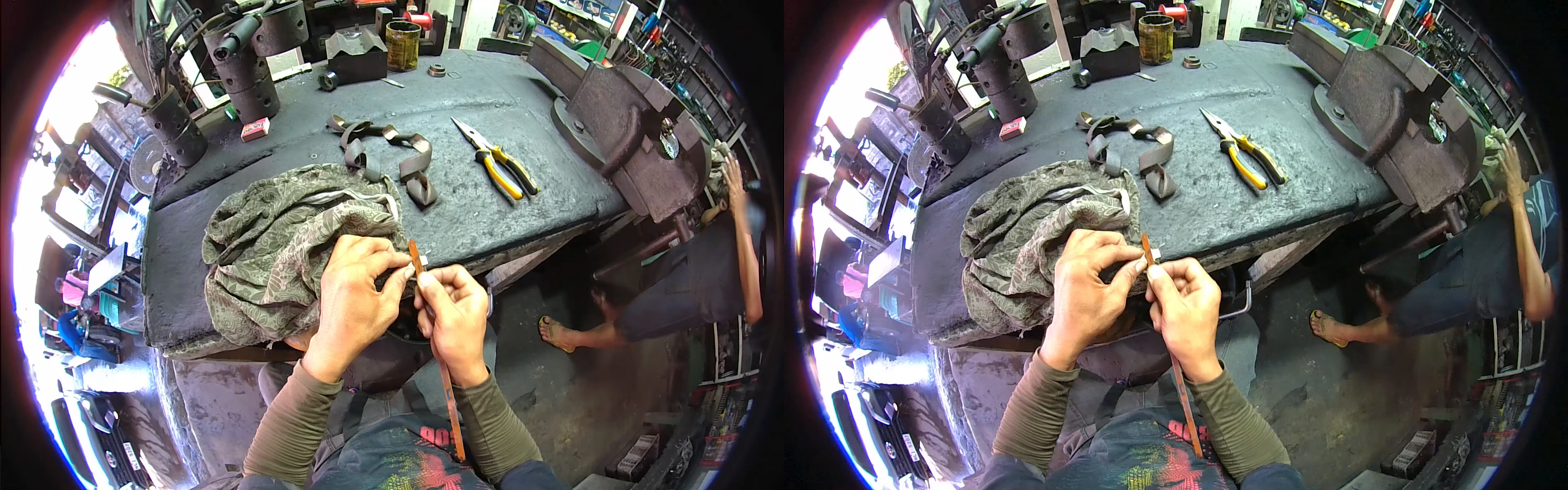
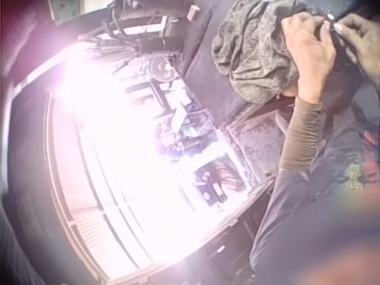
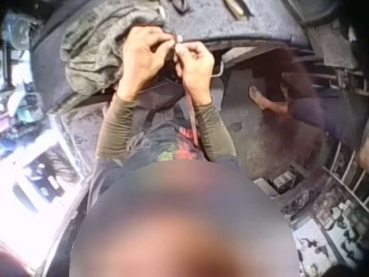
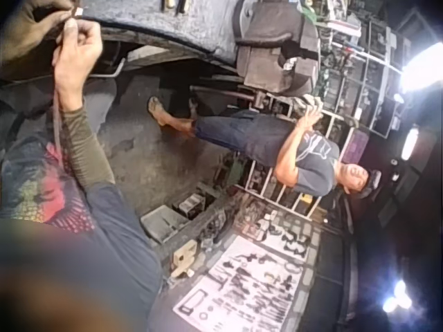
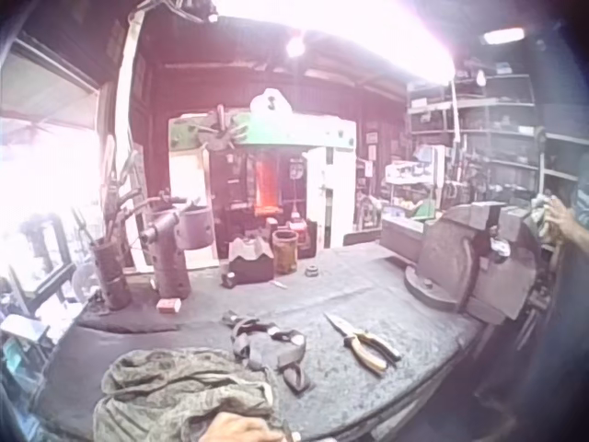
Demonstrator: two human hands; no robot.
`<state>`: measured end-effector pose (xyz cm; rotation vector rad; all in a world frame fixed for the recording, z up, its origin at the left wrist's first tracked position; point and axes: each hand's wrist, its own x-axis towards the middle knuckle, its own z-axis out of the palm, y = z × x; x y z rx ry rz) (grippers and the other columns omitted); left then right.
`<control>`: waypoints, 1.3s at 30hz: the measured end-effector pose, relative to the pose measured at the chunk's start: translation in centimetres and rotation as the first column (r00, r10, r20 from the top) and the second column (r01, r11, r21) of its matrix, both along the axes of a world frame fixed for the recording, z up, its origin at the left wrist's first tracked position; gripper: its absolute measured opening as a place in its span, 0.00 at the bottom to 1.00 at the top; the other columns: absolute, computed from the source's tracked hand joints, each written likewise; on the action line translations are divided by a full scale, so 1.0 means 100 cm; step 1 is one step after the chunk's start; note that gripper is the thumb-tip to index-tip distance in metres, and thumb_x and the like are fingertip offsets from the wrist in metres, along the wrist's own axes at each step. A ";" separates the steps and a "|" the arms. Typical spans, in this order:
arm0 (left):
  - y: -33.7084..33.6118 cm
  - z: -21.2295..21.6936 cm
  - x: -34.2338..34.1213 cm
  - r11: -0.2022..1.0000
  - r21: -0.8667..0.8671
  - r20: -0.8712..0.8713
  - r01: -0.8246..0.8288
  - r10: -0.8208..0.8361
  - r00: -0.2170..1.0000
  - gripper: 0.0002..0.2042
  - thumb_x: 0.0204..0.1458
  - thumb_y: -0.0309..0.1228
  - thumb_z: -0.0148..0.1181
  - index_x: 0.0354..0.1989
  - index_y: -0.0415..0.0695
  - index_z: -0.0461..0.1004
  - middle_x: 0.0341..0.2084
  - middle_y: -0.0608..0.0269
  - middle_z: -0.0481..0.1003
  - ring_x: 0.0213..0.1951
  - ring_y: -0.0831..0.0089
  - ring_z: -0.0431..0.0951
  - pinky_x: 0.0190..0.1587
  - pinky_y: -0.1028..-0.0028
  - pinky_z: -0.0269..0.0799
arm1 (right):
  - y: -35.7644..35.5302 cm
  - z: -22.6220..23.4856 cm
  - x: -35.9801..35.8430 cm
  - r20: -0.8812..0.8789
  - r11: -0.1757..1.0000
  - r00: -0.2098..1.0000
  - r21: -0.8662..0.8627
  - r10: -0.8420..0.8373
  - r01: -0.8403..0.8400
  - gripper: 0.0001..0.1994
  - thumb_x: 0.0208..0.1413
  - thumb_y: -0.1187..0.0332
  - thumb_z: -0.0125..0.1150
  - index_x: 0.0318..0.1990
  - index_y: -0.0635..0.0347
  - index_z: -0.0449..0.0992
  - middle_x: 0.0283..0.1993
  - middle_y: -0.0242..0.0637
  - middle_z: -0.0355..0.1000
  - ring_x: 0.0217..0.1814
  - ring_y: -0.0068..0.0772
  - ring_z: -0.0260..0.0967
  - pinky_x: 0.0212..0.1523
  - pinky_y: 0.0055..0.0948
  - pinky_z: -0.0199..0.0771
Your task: The person holds a small metal component and repeatedly inserts and removes a thin orange strip or wire, then handles a small metal piece and a dark strap-like object on the workbench. The person manipulates these items by hand without using tools.
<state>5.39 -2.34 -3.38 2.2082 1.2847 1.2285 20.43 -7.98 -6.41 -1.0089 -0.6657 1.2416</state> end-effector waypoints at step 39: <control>-0.001 0.000 0.001 1.000 -0.010 0.021 0.017 -0.017 1.000 0.08 0.50 0.23 0.79 0.38 0.41 0.90 0.39 0.58 0.84 0.46 0.57 0.81 0.51 0.61 0.79 | 0.003 0.001 0.017 0.037 0.998 0.998 -0.036 0.051 -0.050 0.07 0.75 0.72 0.65 0.42 0.66 0.76 0.28 0.34 0.76 0.16 0.15 0.64 0.15 0.19 0.60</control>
